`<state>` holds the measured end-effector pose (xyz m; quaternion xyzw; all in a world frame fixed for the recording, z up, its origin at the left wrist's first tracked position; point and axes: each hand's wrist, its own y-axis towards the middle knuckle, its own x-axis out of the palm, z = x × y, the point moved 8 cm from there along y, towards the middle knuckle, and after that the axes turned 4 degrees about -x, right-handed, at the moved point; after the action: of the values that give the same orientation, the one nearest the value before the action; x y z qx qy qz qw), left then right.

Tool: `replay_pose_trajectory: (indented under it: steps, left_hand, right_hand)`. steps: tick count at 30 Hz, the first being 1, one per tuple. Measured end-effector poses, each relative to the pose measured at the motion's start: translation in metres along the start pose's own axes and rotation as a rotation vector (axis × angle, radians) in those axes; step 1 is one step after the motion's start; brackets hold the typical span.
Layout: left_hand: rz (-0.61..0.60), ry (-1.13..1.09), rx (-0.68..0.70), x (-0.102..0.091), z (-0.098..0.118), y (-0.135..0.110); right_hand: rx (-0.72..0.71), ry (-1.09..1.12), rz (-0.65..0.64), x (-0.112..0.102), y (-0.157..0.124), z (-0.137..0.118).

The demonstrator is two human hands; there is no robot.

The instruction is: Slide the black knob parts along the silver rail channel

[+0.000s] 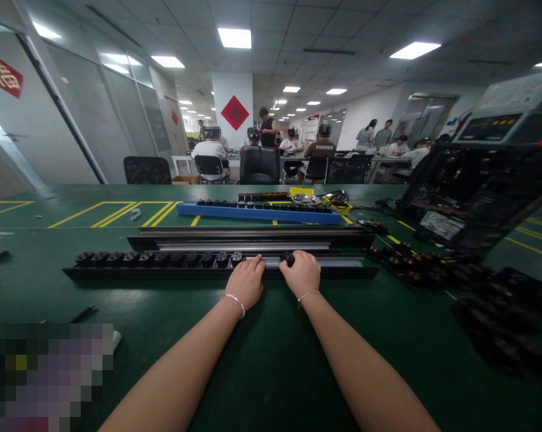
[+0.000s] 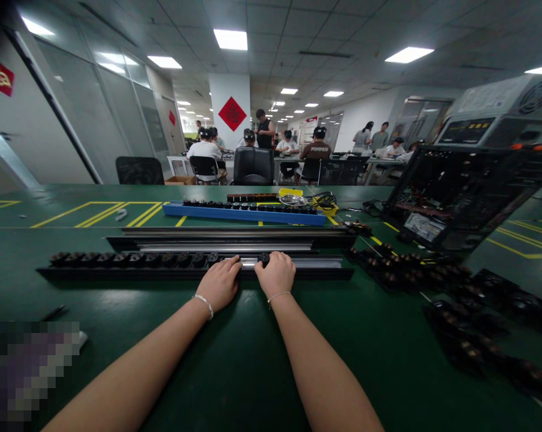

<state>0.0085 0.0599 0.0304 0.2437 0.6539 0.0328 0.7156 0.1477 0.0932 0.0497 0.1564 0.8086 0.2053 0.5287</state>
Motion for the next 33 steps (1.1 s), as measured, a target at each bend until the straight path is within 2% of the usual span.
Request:
replay_pose_trajectory:
  steps: [7,14,33]
  left_hand:
    - [0.016,0.004,0.004,0.001,0.000,0.000]
    - [0.012,0.016,0.005,0.001,0.001,0.000]
    - [0.012,0.017,-0.001,0.002,-0.001,0.000]
  right_hand:
    - [0.018,0.005,-0.026,0.003,0.003,0.009]
    - [-0.007,-0.005,0.046,0.000,0.003,0.011]
    - [0.018,-0.010,0.018,0.001,0.008,0.020]
